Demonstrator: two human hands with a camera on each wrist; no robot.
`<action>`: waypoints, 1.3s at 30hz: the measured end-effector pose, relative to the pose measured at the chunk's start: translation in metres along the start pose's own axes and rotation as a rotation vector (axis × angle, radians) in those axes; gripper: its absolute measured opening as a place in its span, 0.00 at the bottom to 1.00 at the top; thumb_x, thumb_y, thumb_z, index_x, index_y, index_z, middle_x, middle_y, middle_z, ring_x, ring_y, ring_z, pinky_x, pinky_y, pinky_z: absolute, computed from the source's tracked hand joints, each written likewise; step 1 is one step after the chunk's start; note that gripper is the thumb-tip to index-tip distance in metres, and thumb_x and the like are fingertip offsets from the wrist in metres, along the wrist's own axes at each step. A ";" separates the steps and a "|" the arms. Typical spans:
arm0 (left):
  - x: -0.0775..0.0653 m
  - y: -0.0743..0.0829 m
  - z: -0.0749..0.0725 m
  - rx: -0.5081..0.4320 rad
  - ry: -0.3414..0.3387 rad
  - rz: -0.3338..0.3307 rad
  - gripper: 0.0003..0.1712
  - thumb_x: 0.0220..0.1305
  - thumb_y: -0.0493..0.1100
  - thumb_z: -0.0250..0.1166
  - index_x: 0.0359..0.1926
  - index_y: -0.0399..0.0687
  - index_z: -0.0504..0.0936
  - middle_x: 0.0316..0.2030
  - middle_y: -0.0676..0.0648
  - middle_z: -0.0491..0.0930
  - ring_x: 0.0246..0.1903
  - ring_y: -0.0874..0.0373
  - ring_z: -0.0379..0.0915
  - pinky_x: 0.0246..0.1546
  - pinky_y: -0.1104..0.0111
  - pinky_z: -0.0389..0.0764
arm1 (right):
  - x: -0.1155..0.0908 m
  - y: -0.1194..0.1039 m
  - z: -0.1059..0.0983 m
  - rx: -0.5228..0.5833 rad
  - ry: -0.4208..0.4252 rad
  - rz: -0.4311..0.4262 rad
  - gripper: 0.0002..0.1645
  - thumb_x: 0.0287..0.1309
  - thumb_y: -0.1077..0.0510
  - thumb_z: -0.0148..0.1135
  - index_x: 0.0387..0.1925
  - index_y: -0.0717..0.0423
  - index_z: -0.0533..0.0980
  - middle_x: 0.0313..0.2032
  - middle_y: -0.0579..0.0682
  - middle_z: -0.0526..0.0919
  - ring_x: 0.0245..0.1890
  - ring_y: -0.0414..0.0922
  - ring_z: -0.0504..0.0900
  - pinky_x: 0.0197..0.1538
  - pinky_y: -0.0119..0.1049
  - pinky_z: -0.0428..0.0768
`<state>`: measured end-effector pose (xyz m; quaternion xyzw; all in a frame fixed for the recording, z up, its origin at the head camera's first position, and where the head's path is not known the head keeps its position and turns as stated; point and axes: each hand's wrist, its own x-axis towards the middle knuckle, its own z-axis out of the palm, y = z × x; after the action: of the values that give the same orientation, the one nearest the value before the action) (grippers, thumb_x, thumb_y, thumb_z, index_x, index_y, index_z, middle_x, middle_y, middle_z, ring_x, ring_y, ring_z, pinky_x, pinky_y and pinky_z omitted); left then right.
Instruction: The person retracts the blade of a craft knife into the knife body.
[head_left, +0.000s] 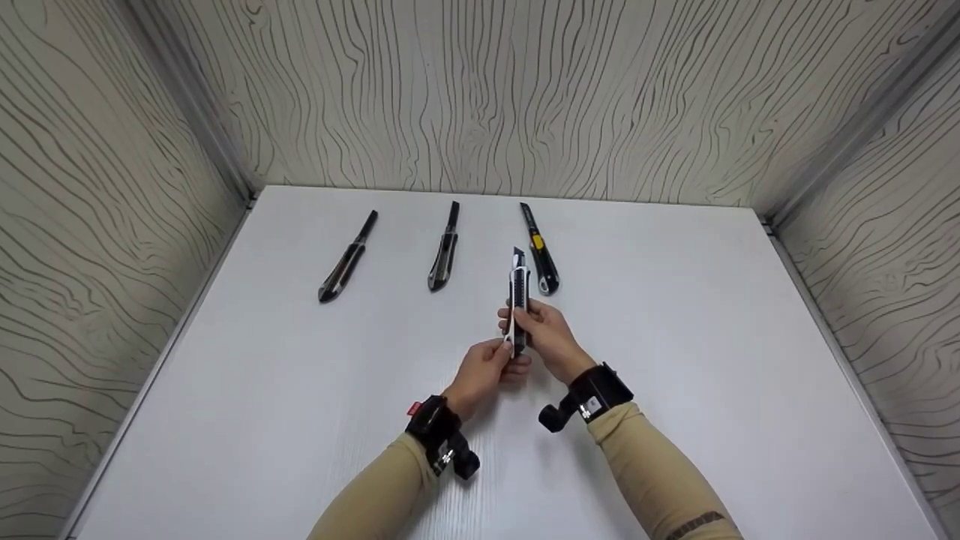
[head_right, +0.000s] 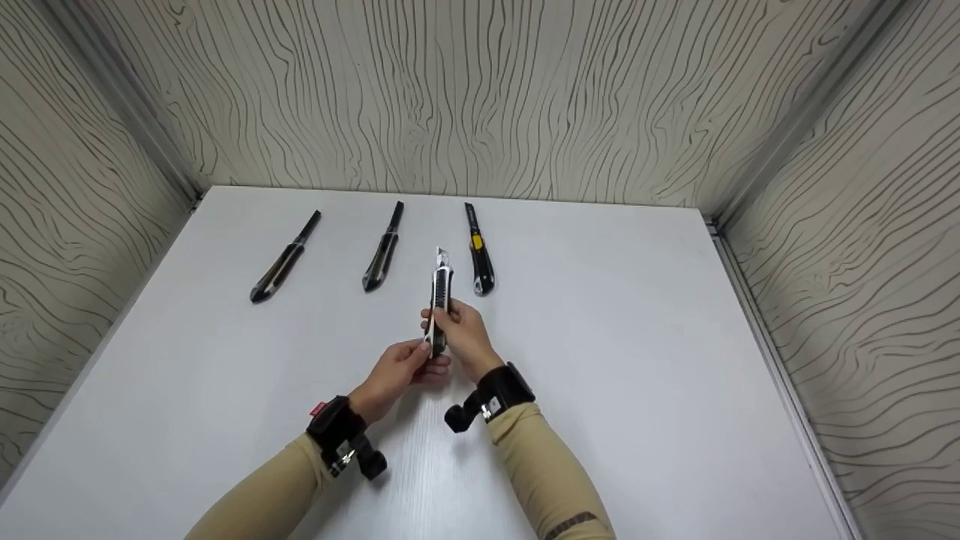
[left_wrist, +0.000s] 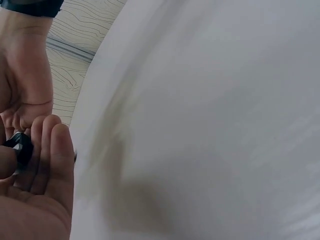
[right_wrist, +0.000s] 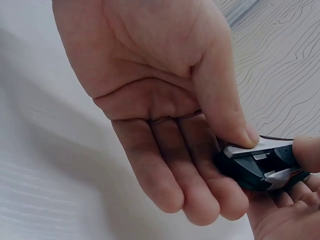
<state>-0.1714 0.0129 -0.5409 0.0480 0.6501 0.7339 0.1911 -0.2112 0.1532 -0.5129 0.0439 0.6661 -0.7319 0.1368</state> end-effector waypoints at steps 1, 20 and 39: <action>0.000 0.001 0.000 0.002 0.001 0.001 0.21 0.77 0.41 0.46 0.53 0.25 0.74 0.42 0.35 0.85 0.38 0.56 0.84 0.46 0.61 0.85 | 0.000 0.000 0.000 0.006 0.004 -0.006 0.22 0.72 0.60 0.49 0.63 0.67 0.67 0.51 0.59 0.82 0.45 0.41 0.82 0.51 0.32 0.80; 0.001 0.003 0.002 0.031 0.005 -0.005 0.21 0.76 0.40 0.47 0.50 0.22 0.75 0.39 0.32 0.85 0.37 0.52 0.85 0.47 0.56 0.84 | -0.002 0.001 0.000 0.012 -0.016 -0.036 0.23 0.72 0.63 0.46 0.64 0.71 0.64 0.55 0.64 0.78 0.43 0.40 0.82 0.51 0.31 0.79; 0.002 0.004 0.001 0.007 0.007 -0.013 0.21 0.77 0.41 0.46 0.50 0.22 0.75 0.40 0.31 0.85 0.37 0.49 0.86 0.47 0.55 0.85 | -0.002 0.000 0.000 -0.030 -0.028 -0.037 0.19 0.70 0.65 0.48 0.60 0.68 0.69 0.48 0.60 0.82 0.46 0.43 0.81 0.58 0.44 0.76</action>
<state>-0.1737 0.0138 -0.5367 0.0420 0.6537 0.7304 0.1934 -0.2093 0.1540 -0.5119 0.0193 0.6756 -0.7248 0.1334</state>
